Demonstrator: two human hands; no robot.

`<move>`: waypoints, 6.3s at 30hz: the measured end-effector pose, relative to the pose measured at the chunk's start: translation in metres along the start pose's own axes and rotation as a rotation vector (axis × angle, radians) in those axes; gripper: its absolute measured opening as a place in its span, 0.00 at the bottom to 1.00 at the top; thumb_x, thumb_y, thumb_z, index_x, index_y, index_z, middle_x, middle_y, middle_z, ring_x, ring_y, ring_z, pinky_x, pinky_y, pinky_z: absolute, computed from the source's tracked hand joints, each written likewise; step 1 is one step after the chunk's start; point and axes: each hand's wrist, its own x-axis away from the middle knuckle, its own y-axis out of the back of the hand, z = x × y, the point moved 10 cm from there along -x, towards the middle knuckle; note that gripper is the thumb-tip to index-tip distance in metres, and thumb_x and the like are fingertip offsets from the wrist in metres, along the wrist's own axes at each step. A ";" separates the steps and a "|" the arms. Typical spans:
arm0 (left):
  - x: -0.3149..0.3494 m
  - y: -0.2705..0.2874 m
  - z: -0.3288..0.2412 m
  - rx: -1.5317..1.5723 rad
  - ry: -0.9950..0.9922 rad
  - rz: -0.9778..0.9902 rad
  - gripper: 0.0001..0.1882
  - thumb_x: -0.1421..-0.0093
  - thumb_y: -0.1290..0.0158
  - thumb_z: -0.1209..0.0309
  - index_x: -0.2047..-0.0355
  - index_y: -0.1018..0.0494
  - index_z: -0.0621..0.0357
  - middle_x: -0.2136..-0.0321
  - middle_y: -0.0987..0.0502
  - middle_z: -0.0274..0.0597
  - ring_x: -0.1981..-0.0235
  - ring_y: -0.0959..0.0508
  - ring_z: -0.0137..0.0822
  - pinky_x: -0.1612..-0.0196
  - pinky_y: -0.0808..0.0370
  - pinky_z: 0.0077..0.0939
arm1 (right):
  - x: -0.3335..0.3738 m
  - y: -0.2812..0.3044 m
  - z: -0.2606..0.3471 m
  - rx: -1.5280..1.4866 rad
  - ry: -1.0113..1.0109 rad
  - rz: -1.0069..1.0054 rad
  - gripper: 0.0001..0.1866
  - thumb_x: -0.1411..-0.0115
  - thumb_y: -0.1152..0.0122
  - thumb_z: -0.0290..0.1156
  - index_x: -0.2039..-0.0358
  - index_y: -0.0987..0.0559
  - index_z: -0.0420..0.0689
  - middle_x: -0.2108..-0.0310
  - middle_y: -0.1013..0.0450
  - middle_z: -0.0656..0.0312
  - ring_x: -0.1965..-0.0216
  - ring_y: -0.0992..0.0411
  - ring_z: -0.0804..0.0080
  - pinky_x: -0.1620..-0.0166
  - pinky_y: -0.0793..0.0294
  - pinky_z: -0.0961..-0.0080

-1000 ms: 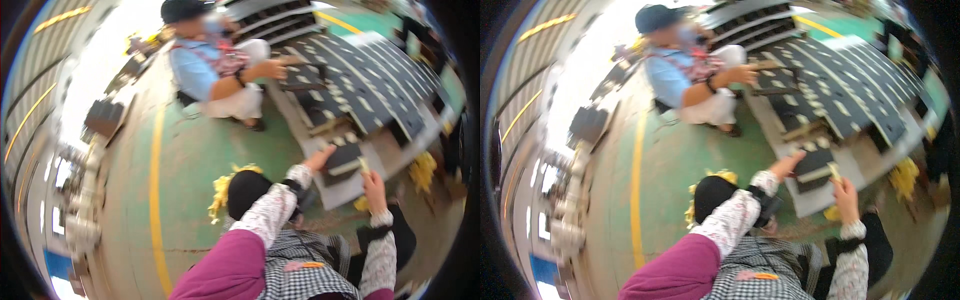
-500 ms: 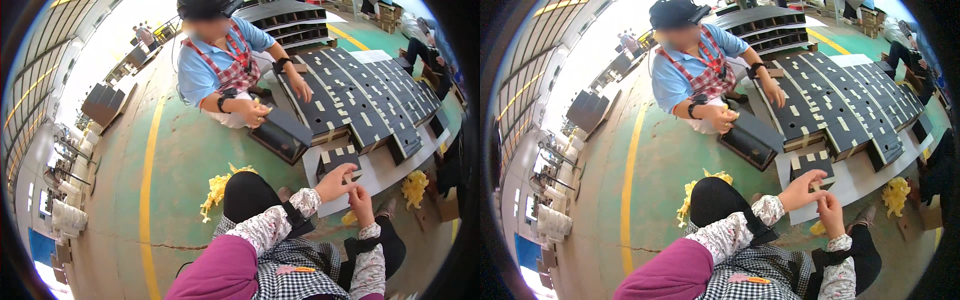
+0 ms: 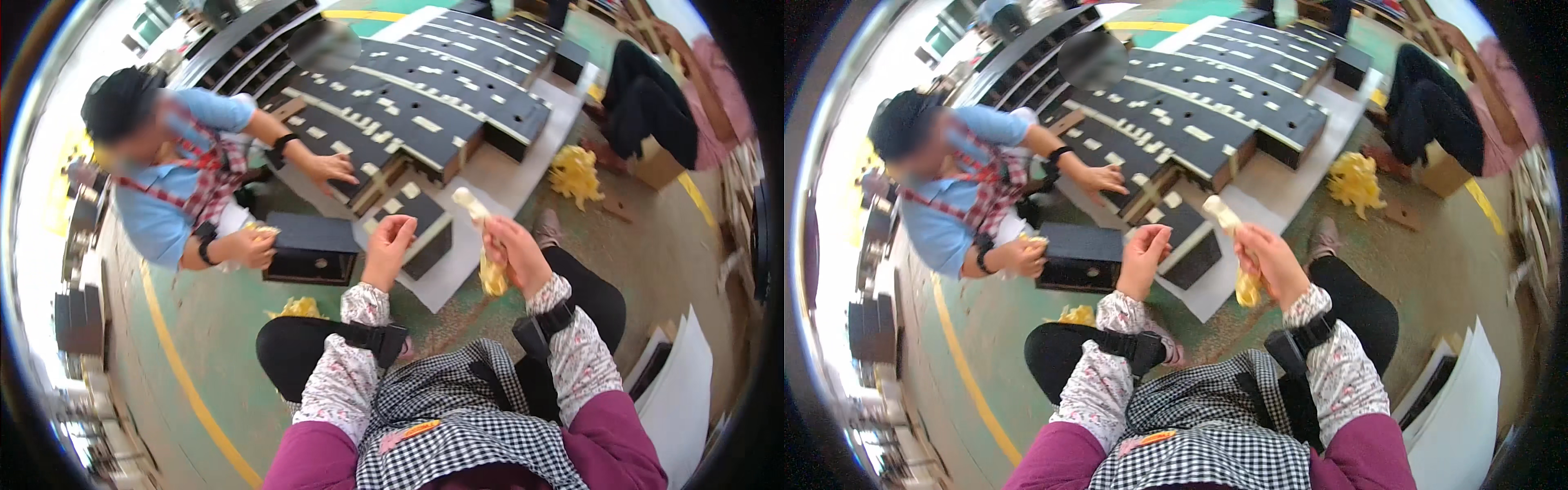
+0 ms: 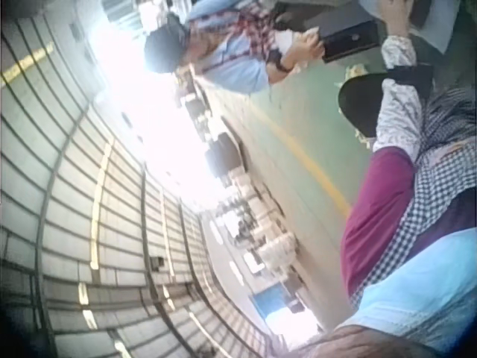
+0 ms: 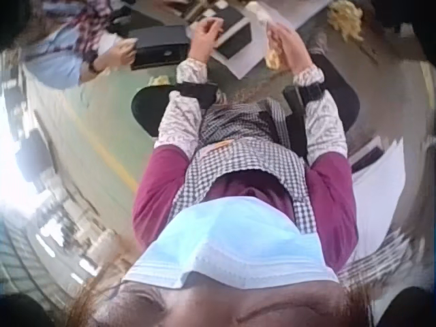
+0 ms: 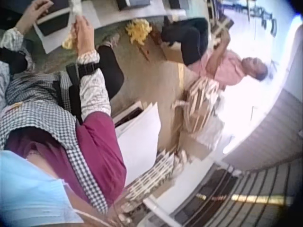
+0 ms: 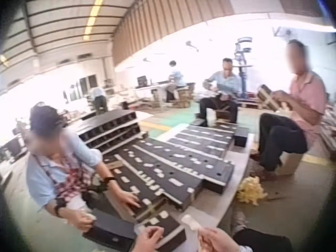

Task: The person sits on the floor in a workshop and assembles small black boxes. They apply yellow tape to the edges of the boxes and place them on a white sheet. The person handles the boxes one at a time, using their hands to manipulate the tape and position the items.

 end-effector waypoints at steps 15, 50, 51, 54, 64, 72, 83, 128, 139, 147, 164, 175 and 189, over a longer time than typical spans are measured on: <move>-0.013 -0.071 -0.028 -0.934 -0.598 -0.090 0.13 0.55 0.40 0.68 0.68 0.28 0.53 0.69 0.31 0.37 0.65 0.30 0.40 0.61 0.33 0.33 | -0.010 0.039 -0.025 0.079 0.020 -0.226 0.09 0.41 0.47 0.36 0.66 0.26 0.44 0.78 0.31 0.69 0.82 0.38 0.88 0.79 0.40 0.91; -0.021 -0.042 -0.003 -1.239 -0.447 0.017 0.42 0.54 0.46 0.51 0.41 0.46 0.50 0.41 0.44 0.35 0.37 0.51 0.40 0.38 0.63 0.50 | -0.033 -0.072 -0.013 2.123 0.747 -0.012 0.10 0.53 0.48 0.26 0.68 0.26 0.40 0.70 0.34 0.61 0.67 0.30 0.70 0.66 0.28 0.79; -0.020 -0.042 -0.003 -1.239 -0.451 0.012 0.41 0.54 0.46 0.51 0.41 0.46 0.50 0.41 0.44 0.35 0.37 0.51 0.40 0.38 0.63 0.51 | -0.031 -0.072 -0.015 2.109 0.730 -0.014 0.10 0.53 0.48 0.26 0.68 0.27 0.40 0.70 0.34 0.61 0.67 0.29 0.70 0.66 0.28 0.79; -0.019 -0.044 -0.003 -1.245 -0.456 0.010 0.41 0.54 0.46 0.51 0.41 0.46 0.49 0.41 0.45 0.35 0.37 0.51 0.40 0.38 0.63 0.50 | -0.024 -0.065 -0.013 1.942 0.687 -0.085 0.09 0.52 0.49 0.24 0.68 0.27 0.39 0.70 0.34 0.58 0.70 0.29 0.65 0.68 0.28 0.74; -0.023 -0.044 0.002 -1.284 -0.389 -0.014 0.43 0.56 0.45 0.52 0.40 0.48 0.49 0.40 0.46 0.34 0.37 0.52 0.39 0.37 0.64 0.50 | 0.019 -0.058 -0.017 1.472 0.648 -0.159 0.12 0.47 0.49 0.24 0.62 0.24 0.42 0.74 0.35 0.54 0.71 0.33 0.54 0.69 0.33 0.63; -0.030 -0.031 -0.003 -1.179 -0.457 0.293 0.43 0.53 0.48 0.44 0.40 0.46 0.47 0.39 0.49 0.45 0.37 0.53 0.42 0.38 0.60 0.48 | 0.003 -0.019 -0.033 1.127 0.573 -0.158 0.10 0.45 0.49 0.27 0.64 0.23 0.39 0.73 0.30 0.48 0.72 0.33 0.55 0.68 0.35 0.65; -0.018 -0.026 -0.006 -1.179 -0.372 0.178 0.35 0.45 0.60 0.43 0.40 0.46 0.43 0.38 0.49 0.37 0.36 0.54 0.40 0.37 0.62 0.48 | 0.065 -0.068 -0.053 1.188 0.319 0.043 0.11 0.42 0.49 0.26 0.61 0.26 0.35 0.79 0.39 0.56 0.75 0.39 0.64 0.72 0.40 0.71; -0.074 0.047 0.096 -0.377 0.364 0.235 0.32 0.42 0.57 0.45 0.65 0.25 0.68 0.66 0.23 0.44 0.64 0.25 0.32 0.58 0.31 0.23 | 0.051 0.043 -0.001 0.131 0.029 -0.154 0.12 0.40 0.50 0.30 0.57 0.29 0.38 0.79 0.37 0.72 0.83 0.43 0.90 0.81 0.45 0.92; -0.038 0.020 0.088 0.076 0.369 -0.021 0.31 0.38 0.66 0.47 0.58 0.31 0.65 0.65 0.27 0.44 0.67 0.25 0.35 0.68 0.25 0.30 | 0.048 0.044 -0.009 0.158 0.043 -0.224 0.12 0.41 0.49 0.31 0.58 0.28 0.39 0.79 0.38 0.74 0.81 0.43 0.91 0.81 0.46 0.92; -0.015 0.062 -0.011 -1.125 0.076 -0.259 0.21 0.49 0.47 0.48 0.76 0.28 0.56 0.80 0.29 0.42 0.77 0.28 0.42 0.71 0.32 0.35 | 0.040 0.042 -0.007 0.137 0.032 -0.232 0.10 0.41 0.48 0.32 0.62 0.27 0.40 0.77 0.35 0.72 0.81 0.41 0.90 0.79 0.44 0.91; -0.023 -0.076 -0.026 -0.999 -0.542 -0.062 0.22 0.59 0.39 0.59 0.63 0.28 0.51 0.63 0.33 0.36 0.58 0.34 0.38 0.53 0.40 0.35 | 0.043 0.069 -0.001 0.034 0.180 -0.329 0.11 0.39 0.51 0.32 0.59 0.28 0.40 0.76 0.34 0.71 0.81 0.40 0.90 0.78 0.42 0.91; -0.020 -0.073 -0.029 -0.978 -0.569 -0.096 0.21 0.59 0.39 0.60 0.64 0.28 0.50 0.64 0.33 0.36 0.59 0.33 0.38 0.55 0.39 0.34 | 0.042 0.069 -0.004 0.046 0.157 -0.324 0.12 0.39 0.51 0.33 0.59 0.28 0.40 0.76 0.34 0.71 0.81 0.40 0.90 0.79 0.42 0.92; -0.027 -0.074 -0.023 -0.958 -0.482 -0.016 0.17 0.61 0.39 0.62 0.71 0.30 0.52 0.67 0.33 0.34 0.61 0.33 0.39 0.58 0.39 0.33 | 0.034 0.056 0.006 0.337 0.111 -0.287 0.12 0.40 0.50 0.32 0.60 0.27 0.39 0.75 0.34 0.72 0.79 0.39 0.89 0.76 0.41 0.91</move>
